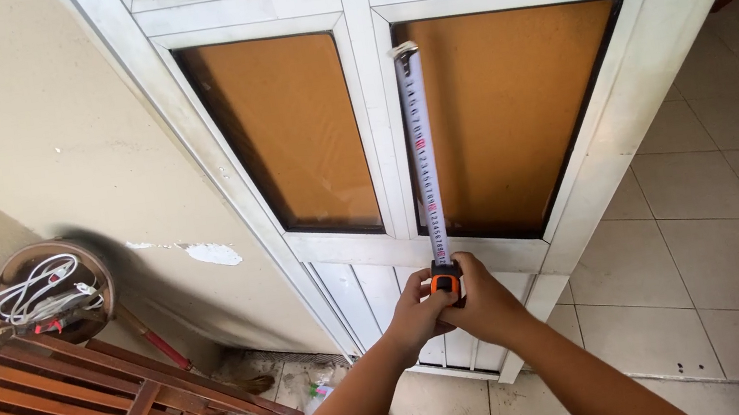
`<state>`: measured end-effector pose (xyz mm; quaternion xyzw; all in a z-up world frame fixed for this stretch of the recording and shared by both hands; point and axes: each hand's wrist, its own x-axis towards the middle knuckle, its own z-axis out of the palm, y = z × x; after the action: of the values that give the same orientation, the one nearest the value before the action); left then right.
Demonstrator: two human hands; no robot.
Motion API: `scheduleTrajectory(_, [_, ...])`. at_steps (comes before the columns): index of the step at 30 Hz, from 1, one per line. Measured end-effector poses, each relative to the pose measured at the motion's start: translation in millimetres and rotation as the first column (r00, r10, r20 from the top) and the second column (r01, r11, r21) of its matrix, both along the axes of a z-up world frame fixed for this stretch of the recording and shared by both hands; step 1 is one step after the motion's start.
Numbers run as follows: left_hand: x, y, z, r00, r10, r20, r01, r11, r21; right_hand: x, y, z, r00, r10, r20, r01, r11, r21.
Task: Measuring a roll of plastic wrap and a door panel using a tape measure to prepare for application.
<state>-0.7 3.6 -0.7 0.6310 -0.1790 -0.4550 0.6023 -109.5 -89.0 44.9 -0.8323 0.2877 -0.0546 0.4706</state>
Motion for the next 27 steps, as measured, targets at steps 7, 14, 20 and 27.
scheduleTrajectory(7, [12.1, 3.1, -14.6, 0.998, 0.017, 0.058, -0.019, 0.999, 0.039, 10.7, -46.5, 57.3, 0.995, 0.062, 0.081, -0.046, 0.98, -0.195])
scheduleTrajectory(14, [24.5, 4.5, -6.3, 0.993, 0.077, 0.093, -0.085, 0.993, 0.087, 64.6, -81.7, 110.0, 0.856, 0.001, 0.517, 0.212, 0.912, -0.351])
scheduleTrajectory(20, [30.6, -0.9, 7.8, 0.99, 0.088, 0.113, -0.1, 0.99, 0.103, 80.4, -88.9, 126.0, 0.744, 0.049, 0.667, 0.198, 0.936, -0.29])
scheduleTrajectory(27, [35.3, -11.0, 11.4, 0.989, 0.075, 0.127, -0.091, 0.988, 0.125, 80.5, -91.0, 139.6, 0.754, 0.035, 0.656, 0.244, 0.912, -0.329])
